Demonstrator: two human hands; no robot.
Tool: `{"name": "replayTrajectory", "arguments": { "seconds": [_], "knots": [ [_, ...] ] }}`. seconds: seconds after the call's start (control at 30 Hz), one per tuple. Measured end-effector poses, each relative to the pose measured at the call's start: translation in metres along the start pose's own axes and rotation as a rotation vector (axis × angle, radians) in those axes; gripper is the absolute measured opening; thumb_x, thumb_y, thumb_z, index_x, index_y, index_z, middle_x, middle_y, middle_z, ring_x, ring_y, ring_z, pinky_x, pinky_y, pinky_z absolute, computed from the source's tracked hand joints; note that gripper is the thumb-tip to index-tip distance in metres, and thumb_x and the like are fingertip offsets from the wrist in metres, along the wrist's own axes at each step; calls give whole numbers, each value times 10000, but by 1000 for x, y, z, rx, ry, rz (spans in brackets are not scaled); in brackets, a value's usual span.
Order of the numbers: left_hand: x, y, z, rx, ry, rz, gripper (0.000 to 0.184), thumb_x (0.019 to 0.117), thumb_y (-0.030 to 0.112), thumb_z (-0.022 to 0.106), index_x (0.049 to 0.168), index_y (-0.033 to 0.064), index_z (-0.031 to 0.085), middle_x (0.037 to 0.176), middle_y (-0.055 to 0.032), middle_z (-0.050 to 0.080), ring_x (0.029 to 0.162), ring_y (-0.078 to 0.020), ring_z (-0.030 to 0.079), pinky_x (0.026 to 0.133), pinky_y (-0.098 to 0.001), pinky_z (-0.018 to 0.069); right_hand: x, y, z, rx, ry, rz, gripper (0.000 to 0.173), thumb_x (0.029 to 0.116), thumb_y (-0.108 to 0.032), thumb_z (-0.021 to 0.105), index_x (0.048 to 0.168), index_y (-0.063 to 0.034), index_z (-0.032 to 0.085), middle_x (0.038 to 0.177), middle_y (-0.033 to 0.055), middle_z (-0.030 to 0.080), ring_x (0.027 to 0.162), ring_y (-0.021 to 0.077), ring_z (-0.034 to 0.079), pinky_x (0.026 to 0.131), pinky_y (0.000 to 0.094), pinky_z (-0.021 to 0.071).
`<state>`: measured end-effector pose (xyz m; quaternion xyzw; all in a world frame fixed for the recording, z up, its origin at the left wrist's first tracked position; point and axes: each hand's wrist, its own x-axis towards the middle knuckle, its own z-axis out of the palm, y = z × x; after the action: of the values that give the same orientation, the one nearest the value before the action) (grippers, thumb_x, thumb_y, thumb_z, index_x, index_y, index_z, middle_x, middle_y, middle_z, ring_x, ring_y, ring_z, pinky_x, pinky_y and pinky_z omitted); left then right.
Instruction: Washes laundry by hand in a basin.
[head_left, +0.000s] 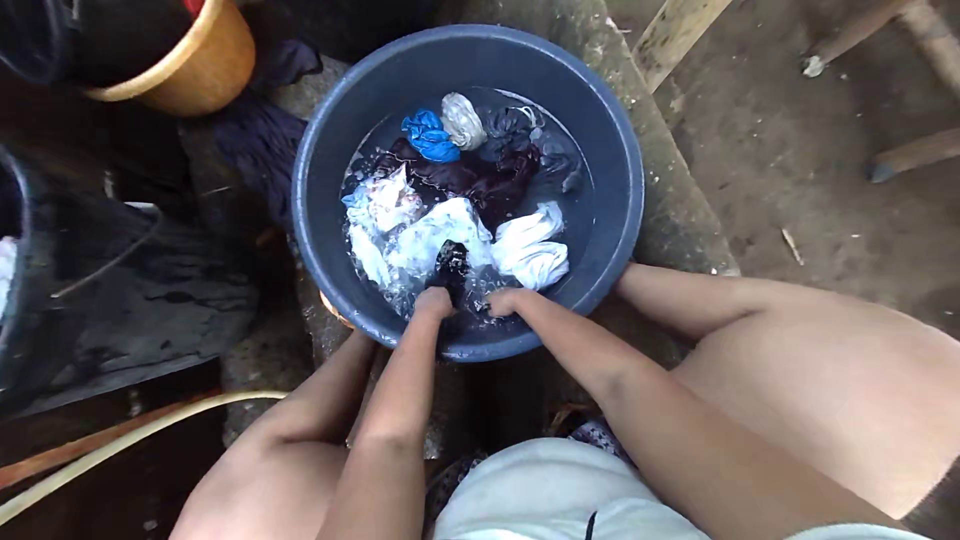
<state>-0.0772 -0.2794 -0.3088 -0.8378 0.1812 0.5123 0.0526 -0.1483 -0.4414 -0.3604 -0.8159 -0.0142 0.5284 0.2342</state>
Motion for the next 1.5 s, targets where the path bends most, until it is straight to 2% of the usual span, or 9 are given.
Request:
{"name": "replayTrajectory", "arguments": {
  "seconds": [0.27,0.4,0.63,0.77,0.83,1.0,1.17,1.3,1.5],
  "knots": [
    [-20,-28,-13,-336,224,12,404,1007,263,632,1292,-22,648,1339,-282,617,1306,-435,560,1095,-633,412,-51,87,-44,114,256,362,478,1032,-291,607,1344,71,610,1420,317,553,1389,462,479,1144,649,339],
    [-50,-32,-24,-606,394,54,361,984,251,681,1171,-57,669,1167,-304,663,1142,-449,630,990,-645,466,-76,34,-59,-158,120,175,402,993,-190,676,1268,101,638,1333,334,597,1317,484,530,1096,662,381],
    [-159,-7,-63,-894,550,304,355,946,107,693,1253,-12,560,1105,-262,663,912,-371,687,811,-549,573,-195,-62,-94,275,700,-208,310,1069,-210,553,1247,8,685,1205,273,680,1190,438,625,1047,657,429],
    [-181,28,-70,-1051,577,395,348,969,118,679,1255,-20,537,1094,-241,649,878,-319,689,794,-493,593,-218,-89,-85,334,722,-428,877,916,-282,785,1624,-125,293,1489,255,518,1340,412,542,1112,614,424],
    [-167,40,-62,-1126,559,454,272,986,103,636,1202,-34,541,1056,-205,617,851,-275,658,768,-458,587,-199,-94,-73,309,750,-414,1054,752,-238,932,1610,-140,329,1424,301,517,1269,456,551,1044,631,459],
    [-125,22,-40,-775,442,363,403,1048,273,593,1376,40,572,1205,-207,704,1115,-361,676,986,-588,504,-95,-65,-47,361,760,-118,369,895,-86,768,1237,9,667,1309,309,581,1210,464,587,1005,626,487],
    [-96,-19,-39,-718,418,192,501,1049,311,596,1467,50,505,1273,-195,687,1198,-367,647,1047,-599,461,-14,-33,-10,245,463,167,553,956,-106,647,1492,-86,512,1591,301,330,1338,488,509,1071,634,453],
    [-80,-33,-37,-769,457,231,516,1008,235,668,1447,12,513,1342,-213,639,1214,-346,639,1060,-533,483,-16,-26,-8,116,215,192,553,1021,-139,590,1504,76,428,1575,305,388,1477,466,357,1197,639,284],
    [-63,-30,-17,-763,464,565,847,822,141,854,1527,-12,410,1525,-218,491,1437,-312,455,1198,-474,367,-80,-59,-54,126,324,-68,408,947,-68,681,1326,58,598,1379,321,561,1332,463,510,1113,631,380]
  ]
}}
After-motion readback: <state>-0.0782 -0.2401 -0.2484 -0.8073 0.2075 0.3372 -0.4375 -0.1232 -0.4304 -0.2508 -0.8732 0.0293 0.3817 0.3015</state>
